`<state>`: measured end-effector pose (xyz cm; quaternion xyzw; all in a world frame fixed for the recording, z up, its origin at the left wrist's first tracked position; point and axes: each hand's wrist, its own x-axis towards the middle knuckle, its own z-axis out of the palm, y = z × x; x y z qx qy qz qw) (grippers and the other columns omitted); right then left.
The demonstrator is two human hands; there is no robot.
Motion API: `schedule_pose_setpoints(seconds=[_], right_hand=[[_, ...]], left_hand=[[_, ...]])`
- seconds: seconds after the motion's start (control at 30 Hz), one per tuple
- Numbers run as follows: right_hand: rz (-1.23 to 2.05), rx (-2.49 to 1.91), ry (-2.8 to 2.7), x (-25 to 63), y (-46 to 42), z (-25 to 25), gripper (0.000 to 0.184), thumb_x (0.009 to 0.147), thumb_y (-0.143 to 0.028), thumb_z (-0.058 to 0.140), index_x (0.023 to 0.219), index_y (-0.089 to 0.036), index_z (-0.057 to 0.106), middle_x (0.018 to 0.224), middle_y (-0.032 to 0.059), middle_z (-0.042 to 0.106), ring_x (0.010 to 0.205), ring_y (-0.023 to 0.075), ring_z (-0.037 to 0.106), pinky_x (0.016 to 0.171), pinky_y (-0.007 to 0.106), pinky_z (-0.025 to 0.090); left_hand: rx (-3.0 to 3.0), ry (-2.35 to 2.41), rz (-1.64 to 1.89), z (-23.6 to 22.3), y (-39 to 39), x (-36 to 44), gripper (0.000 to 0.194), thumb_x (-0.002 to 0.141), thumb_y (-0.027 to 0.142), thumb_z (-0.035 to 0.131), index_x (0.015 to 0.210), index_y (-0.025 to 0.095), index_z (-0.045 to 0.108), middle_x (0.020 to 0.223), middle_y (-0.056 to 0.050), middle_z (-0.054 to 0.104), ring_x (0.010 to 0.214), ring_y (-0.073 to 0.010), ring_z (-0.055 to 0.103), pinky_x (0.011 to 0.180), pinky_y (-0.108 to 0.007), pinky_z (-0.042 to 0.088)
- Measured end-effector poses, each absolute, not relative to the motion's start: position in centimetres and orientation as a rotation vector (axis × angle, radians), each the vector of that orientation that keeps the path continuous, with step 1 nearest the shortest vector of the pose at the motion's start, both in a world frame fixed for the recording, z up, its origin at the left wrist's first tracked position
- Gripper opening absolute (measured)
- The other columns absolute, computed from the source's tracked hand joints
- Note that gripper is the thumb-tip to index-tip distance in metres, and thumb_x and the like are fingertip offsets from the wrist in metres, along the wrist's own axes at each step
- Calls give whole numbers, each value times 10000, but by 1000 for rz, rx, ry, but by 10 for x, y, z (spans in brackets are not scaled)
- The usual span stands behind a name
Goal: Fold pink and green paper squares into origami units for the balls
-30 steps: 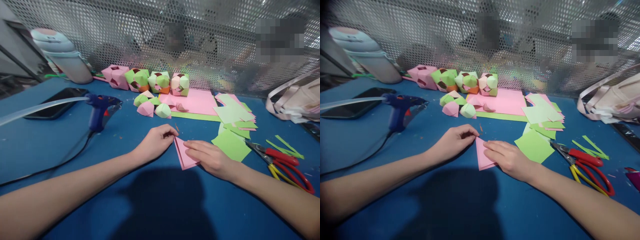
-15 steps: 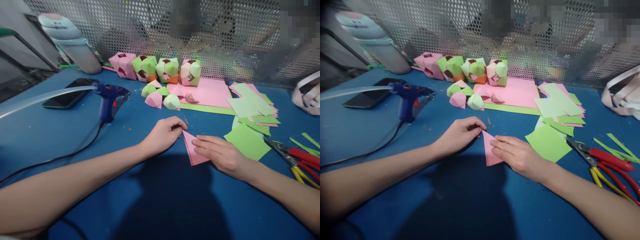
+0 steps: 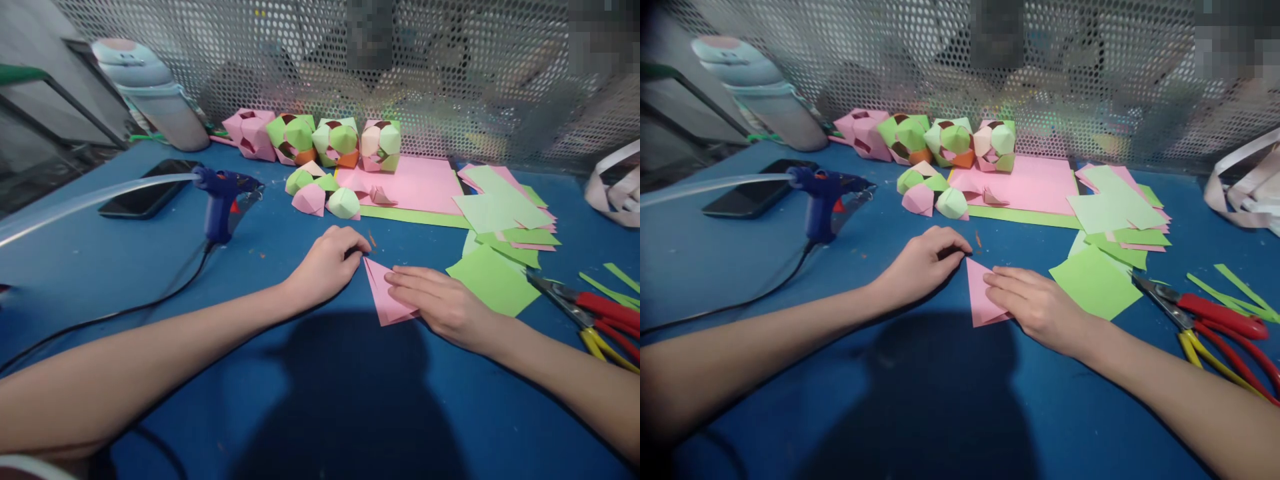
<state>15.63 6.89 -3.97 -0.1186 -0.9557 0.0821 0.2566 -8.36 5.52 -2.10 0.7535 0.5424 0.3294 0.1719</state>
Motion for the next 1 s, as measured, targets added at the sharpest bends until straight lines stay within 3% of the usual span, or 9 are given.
schedule_pose_setpoints(seconds=[0.17,0.33,0.7,1.0], right_hand=[[173,-302,-2608,157,70,-41,383,875,-36,453,1209,-154,597,1293,114,599,1277,238,489,1031,444,485],[120,-285,-2650,156,69,-39,373,883,-83,470,1223,-186,583,1296,87,600,1269,245,496,1008,456,494],[96,-219,-2669,155,65,-32,286,856,-120,505,1133,-153,572,1295,134,590,1282,278,467,988,468,467],[26,-225,-2682,153,65,-28,225,839,-139,535,1058,-154,586,1120,135,627,1109,267,547,885,441,471]], left_hand=[[1996,1542,944,-19,54,-85,153,814,175,536,874,194,675,878,-13,685,836,-168,589,774,-293,457],[2052,1508,908,-19,53,-84,153,784,134,544,828,193,678,869,-10,687,846,-165,583,799,-296,453],[2080,1514,919,-20,54,-83,136,789,171,564,832,181,692,865,-11,692,840,-163,590,788,-289,459],[2126,1513,921,-22,54,-83,142,774,143,567,833,179,691,859,-7,687,831,-156,581,781,-287,458]])
